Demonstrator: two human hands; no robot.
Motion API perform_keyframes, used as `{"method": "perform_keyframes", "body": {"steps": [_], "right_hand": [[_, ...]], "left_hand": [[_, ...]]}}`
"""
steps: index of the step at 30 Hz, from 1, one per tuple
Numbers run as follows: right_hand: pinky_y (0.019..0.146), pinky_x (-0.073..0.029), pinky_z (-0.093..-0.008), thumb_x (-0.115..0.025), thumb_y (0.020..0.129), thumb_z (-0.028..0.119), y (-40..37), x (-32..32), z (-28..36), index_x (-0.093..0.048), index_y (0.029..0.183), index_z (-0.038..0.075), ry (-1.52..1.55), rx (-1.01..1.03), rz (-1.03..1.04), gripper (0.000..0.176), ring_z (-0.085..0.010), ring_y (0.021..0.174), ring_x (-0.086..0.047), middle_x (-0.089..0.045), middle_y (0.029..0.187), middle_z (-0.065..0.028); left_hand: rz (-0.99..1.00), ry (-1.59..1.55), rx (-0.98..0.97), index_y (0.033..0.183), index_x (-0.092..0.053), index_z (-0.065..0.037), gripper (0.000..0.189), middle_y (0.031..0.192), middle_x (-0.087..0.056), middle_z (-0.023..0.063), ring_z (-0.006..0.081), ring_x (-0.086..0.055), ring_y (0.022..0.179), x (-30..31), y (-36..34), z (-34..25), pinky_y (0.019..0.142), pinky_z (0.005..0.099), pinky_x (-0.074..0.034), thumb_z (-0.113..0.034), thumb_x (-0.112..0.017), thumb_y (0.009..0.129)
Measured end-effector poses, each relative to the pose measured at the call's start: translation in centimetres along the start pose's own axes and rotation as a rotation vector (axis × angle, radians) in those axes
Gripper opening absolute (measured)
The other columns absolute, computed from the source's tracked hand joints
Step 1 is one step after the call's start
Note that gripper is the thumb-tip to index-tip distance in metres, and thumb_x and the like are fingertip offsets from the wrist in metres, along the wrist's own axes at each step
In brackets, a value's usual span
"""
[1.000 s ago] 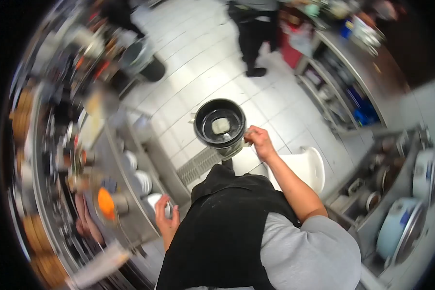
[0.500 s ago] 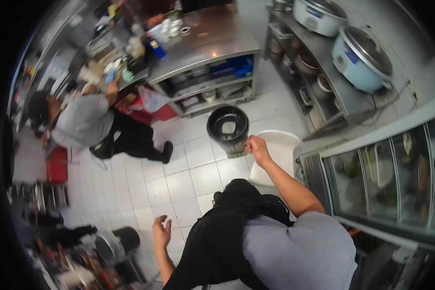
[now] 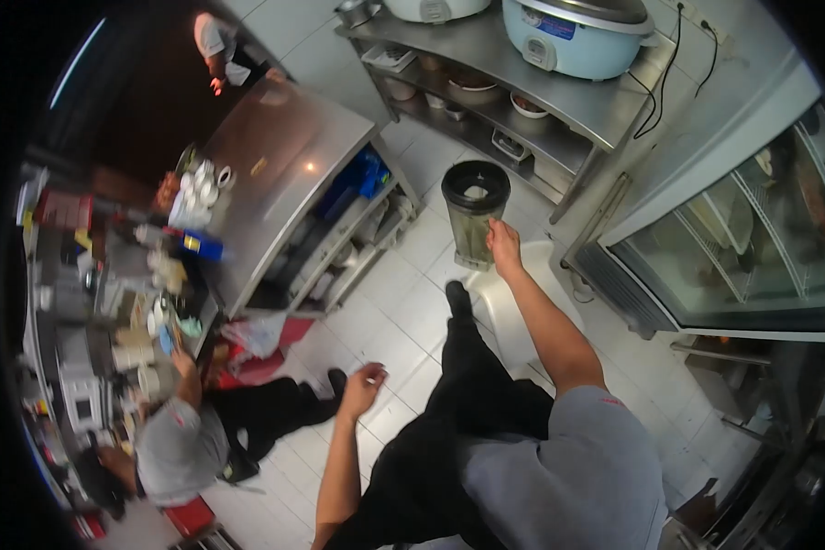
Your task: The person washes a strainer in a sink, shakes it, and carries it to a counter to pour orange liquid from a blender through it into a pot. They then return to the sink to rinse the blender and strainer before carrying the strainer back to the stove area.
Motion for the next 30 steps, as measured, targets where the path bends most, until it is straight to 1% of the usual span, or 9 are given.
{"method": "perform_keyframes", "body": {"steps": [3,6,10,12,13,21,24,26,30], "right_hand": [[0.050,-0.033,-0.0272,-0.053,0.092,0.026,6.4,-0.3,-3.2,-0.048,0.065,0.009,0.006,-0.027,-0.076,0.032,-0.0113,0.052,-0.041,-0.044,0.058,-0.0005],[0.050,-0.033,-0.0268,-0.055,0.092,0.029,12.0,-1.4,-6.7,-0.047,0.064,0.010,-0.049,-0.110,-0.126,0.035,-0.0110,0.051,-0.041,-0.043,0.057,-0.0002],[0.051,-0.034,-0.0281,-0.054,0.093,0.030,21.1,-3.4,-9.9,-0.046,0.063,0.010,0.010,-0.169,-0.129,0.036,-0.0124,0.051,-0.042,-0.043,0.055,-0.0009],[0.051,-0.034,-0.0289,-0.054,0.093,0.029,25.4,-4.1,-12.3,-0.046,0.065,0.010,-0.008,-0.165,-0.159,0.035,-0.0132,0.050,-0.041,-0.042,0.055,-0.0009],[0.050,-0.033,-0.0296,-0.053,0.093,0.029,27.6,-4.2,-13.5,-0.046,0.065,0.009,0.032,-0.181,-0.168,0.035,-0.0134,0.049,-0.040,-0.041,0.054,-0.0010],[0.043,-0.031,-0.0298,-0.051,0.095,0.034,43.4,-4.5,-21.0,-0.051,0.078,0.009,0.215,-0.224,-0.365,0.030,-0.0130,0.045,-0.036,-0.041,0.055,-0.0005],[0.042,-0.028,-0.0307,-0.046,0.095,0.035,48.1,-4.4,-21.8,-0.045,0.077,0.012,0.295,-0.270,-0.411,0.030,-0.0131,0.043,-0.031,-0.034,0.054,0.0012],[0.043,-0.027,-0.0306,-0.042,0.096,0.035,50.7,-4.7,-20.8,-0.042,0.075,0.016,0.314,-0.298,-0.409,0.028,-0.0134,0.043,-0.030,-0.030,0.053,0.0021],[0.043,-0.027,-0.0299,-0.044,0.095,0.035,55.1,-4.8,-20.0,-0.041,0.080,0.017,0.348,-0.290,-0.416,0.024,-0.0131,0.044,-0.029,-0.029,0.054,0.0015]], "left_hand": [[0.198,-0.008,-0.042,0.103,-0.066,0.000,0.022,0.089,-0.070,0.0166,0.0247,-0.068,0.081,-4.1,6.6,4.2,0.072,0.0345,-0.053,-0.013,-0.066,0.085],[0.321,-0.088,0.107,0.103,-0.065,0.003,0.026,0.096,-0.068,0.0184,0.0273,-0.067,0.086,-6.5,11.2,5.6,0.077,0.0351,-0.053,-0.017,-0.065,0.086],[0.390,-0.149,0.121,0.102,-0.065,0.003,0.027,0.102,-0.066,0.0200,0.0324,-0.065,0.093,-8.5,20.2,4.1,0.082,0.0377,-0.052,-0.019,-0.063,0.086],[0.324,-0.166,-0.010,0.103,-0.064,0.002,0.023,0.095,-0.068,0.0165,0.0247,-0.067,0.083,-9.5,24.7,3.5,0.073,0.0348,-0.054,-0.015,-0.064,0.088],[0.354,-0.217,0.029,0.102,-0.064,0.002,0.025,0.101,-0.066,0.0185,0.0319,-0.064,0.097,-10.8,26.8,3.8,0.086,0.0372,-0.050,-0.016,-0.064,0.085],[0.581,-0.184,-0.095,0.108,-0.061,0.000,0.027,0.097,-0.066,0.0166,0.0320,-0.064,0.093,-20.2,42.4,5.7,0.083,0.0392,-0.051,-0.017,-0.061,0.087],[0.753,-0.167,0.018,0.116,-0.056,0.001,0.037,0.099,-0.065,0.0186,0.0350,-0.063,0.096,-21.5,45.1,7.6,0.084,0.0418,-0.051,-0.023,-0.061,0.088],[0.699,0.011,-0.065,0.120,-0.055,-0.001,0.045,0.087,-0.064,0.0159,0.0323,-0.064,0.086,-21.4,45.5,8.6,0.075,0.0410,-0.051,-0.025,-0.068,0.084],[0.806,0.032,-0.070,0.126,-0.051,-0.001,0.053,0.090,-0.063,0.0164,0.0334,-0.063,0.087,-21.1,46.2,9.2,0.076,0.0420,-0.051,-0.030,-0.067,0.085]]}}
Point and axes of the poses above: each hand's wrist, its own y-axis towards the middle knuckle, its own x-axis out of the back of the hand, z = x × y, the point moved 6 cm from there along y, towards the middle knuckle
